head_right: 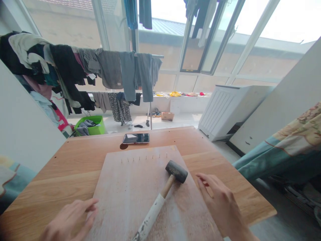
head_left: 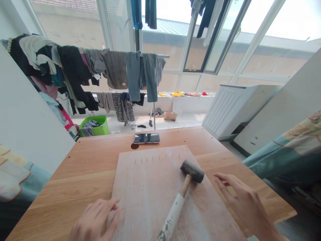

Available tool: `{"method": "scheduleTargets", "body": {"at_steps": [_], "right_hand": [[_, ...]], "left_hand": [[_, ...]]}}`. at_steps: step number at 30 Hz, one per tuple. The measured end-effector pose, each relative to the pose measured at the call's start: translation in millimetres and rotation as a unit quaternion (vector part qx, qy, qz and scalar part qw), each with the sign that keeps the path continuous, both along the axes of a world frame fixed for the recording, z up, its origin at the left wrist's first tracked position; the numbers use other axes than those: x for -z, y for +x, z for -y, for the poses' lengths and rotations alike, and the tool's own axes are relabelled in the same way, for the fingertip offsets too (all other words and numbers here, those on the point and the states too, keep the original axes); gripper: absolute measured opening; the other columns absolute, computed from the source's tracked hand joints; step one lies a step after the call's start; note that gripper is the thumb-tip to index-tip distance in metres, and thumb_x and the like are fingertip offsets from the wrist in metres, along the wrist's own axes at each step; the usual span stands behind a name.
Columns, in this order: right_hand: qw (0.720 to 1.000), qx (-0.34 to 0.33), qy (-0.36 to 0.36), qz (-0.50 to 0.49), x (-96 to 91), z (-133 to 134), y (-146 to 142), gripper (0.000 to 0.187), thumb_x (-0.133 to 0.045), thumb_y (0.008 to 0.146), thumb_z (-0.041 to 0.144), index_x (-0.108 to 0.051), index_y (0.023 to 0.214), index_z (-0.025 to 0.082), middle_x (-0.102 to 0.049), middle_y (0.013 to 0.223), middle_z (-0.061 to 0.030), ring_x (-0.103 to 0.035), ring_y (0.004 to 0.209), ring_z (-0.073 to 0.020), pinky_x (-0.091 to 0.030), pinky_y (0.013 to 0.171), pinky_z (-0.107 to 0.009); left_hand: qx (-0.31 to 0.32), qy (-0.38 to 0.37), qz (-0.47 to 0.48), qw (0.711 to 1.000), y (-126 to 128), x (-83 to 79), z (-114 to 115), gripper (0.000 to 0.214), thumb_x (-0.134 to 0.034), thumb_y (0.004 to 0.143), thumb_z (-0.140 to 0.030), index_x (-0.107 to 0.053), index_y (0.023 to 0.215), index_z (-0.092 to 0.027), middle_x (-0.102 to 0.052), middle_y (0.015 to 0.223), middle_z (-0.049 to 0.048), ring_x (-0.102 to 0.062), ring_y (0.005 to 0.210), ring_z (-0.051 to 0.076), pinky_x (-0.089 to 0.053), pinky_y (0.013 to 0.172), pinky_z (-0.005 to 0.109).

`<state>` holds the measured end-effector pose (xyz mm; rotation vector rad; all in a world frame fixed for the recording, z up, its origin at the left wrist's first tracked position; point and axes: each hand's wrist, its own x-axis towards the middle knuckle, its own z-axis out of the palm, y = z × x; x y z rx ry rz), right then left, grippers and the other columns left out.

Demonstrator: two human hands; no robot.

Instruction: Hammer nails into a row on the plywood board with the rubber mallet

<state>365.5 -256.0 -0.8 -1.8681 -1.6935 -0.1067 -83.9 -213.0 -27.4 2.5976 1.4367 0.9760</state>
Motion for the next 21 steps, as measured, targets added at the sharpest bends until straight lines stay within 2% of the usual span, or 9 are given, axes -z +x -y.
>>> {"method": "scheduleTargets", "body": {"at_steps": [2, 4, 6, 9, 11, 14, 17, 21], "right_hand": [[0.998, -0.046, -0.047, -0.024, -17.2, -43.7, -9.4, 0.033, -0.045, 0.099, 0.038, -0.073, 0.101, 0.021, -0.078, 0.097, -0.0089, -0.075, 0.078, -0.0221, -0.061, 0.072, -0.034], [0.993, -0.082, -0.077, -0.023, -27.9, -88.2, -19.5, 0.027, -0.048, 0.099, 0.031, -0.071, 0.107, 0.020, -0.077, 0.100, -0.0077, -0.073, 0.077, -0.0187, -0.059, 0.073, -0.031], [0.983, -0.131, -0.125, -0.011, -31.9, -126.3, -28.8, 0.020, -0.056, 0.098, 0.028, -0.071, 0.109, 0.019, -0.075, 0.107, -0.0075, -0.072, 0.081, -0.0170, -0.059, 0.077, -0.031], [0.960, -0.195, -0.199, 0.011, -31.4, -160.9, -38.0, 0.020, -0.064, 0.098, 0.033, -0.069, 0.109, 0.017, -0.072, 0.108, -0.0059, -0.070, 0.087, -0.0173, -0.060, 0.080, -0.036], [0.949, -0.219, -0.227, 0.022, -31.1, -168.4, -41.0, 0.024, -0.064, 0.098, 0.035, -0.067, 0.114, 0.017, -0.071, 0.112, -0.0056, -0.070, 0.091, -0.0187, -0.060, 0.081, -0.039], [0.946, -0.225, -0.232, 0.030, -32.8, -165.9, -45.3, 0.025, -0.063, 0.099, 0.035, -0.067, 0.117, 0.017, -0.070, 0.116, -0.0064, -0.070, 0.096, -0.0201, -0.059, 0.085, -0.041], [0.943, -0.231, -0.237, 0.034, -35.5, -161.0, -54.3, 0.024, -0.063, 0.099, 0.034, -0.067, 0.115, 0.017, -0.071, 0.114, -0.0061, -0.070, 0.094, -0.0194, -0.059, 0.084, -0.040], [0.935, -0.244, -0.251, 0.049, -40.7, -161.5, -68.7, 0.023, -0.063, 0.099, 0.034, -0.067, 0.115, 0.018, -0.071, 0.114, -0.0060, -0.070, 0.094, -0.0191, -0.060, 0.084, -0.039]], "left_hand": [[-0.055, -0.063, 0.039, 0.996, 15.7, -13.6, -29.0, 0.024, -0.055, 0.095, -0.041, -0.067, 0.111, -0.029, -0.072, 0.085, -0.0019, -0.071, 0.069, 0.017, -0.059, 0.065, 0.027], [-0.060, -0.123, 0.067, 0.988, 35.6, -23.2, -61.8, 0.025, -0.054, 0.094, -0.039, -0.066, 0.111, -0.025, -0.070, 0.086, -0.0012, -0.066, 0.063, 0.014, -0.057, 0.060, 0.026], [-0.020, -0.153, 0.106, 0.982, 54.1, -27.3, -92.0, 0.025, -0.057, 0.091, -0.036, -0.067, 0.109, -0.021, -0.070, 0.100, 0.0031, -0.068, 0.073, 0.015, -0.057, 0.068, 0.027], [0.029, -0.203, 0.127, 0.970, 71.6, -25.7, -121.8, 0.024, -0.057, 0.088, -0.033, -0.068, 0.105, -0.019, -0.073, 0.099, 0.0048, -0.069, 0.077, 0.017, -0.057, 0.070, 0.028], [0.040, -0.224, 0.133, 0.965, 75.6, -23.3, -130.5, 0.020, -0.055, 0.088, -0.031, -0.069, 0.098, -0.020, -0.075, 0.090, 0.0036, -0.069, 0.077, 0.018, -0.056, 0.073, 0.030], [0.029, -0.233, 0.165, 0.958, 75.1, -23.6, -134.4, 0.017, -0.058, 0.087, -0.032, -0.070, 0.093, -0.021, -0.077, 0.082, 0.0019, -0.072, 0.079, 0.020, -0.057, 0.078, 0.032], [0.026, -0.233, 0.195, 0.952, 74.9, -25.6, -136.4, 0.017, -0.064, 0.084, -0.034, -0.070, 0.094, -0.021, -0.079, 0.085, 0.0015, -0.074, 0.082, 0.020, -0.058, 0.081, 0.032], [0.059, -0.229, 0.168, 0.957, 82.3, -20.1, -141.2, 0.014, -0.063, 0.086, -0.030, -0.071, 0.092, -0.021, -0.080, 0.089, 0.0029, -0.075, 0.084, 0.021, -0.058, 0.080, 0.033]]}}
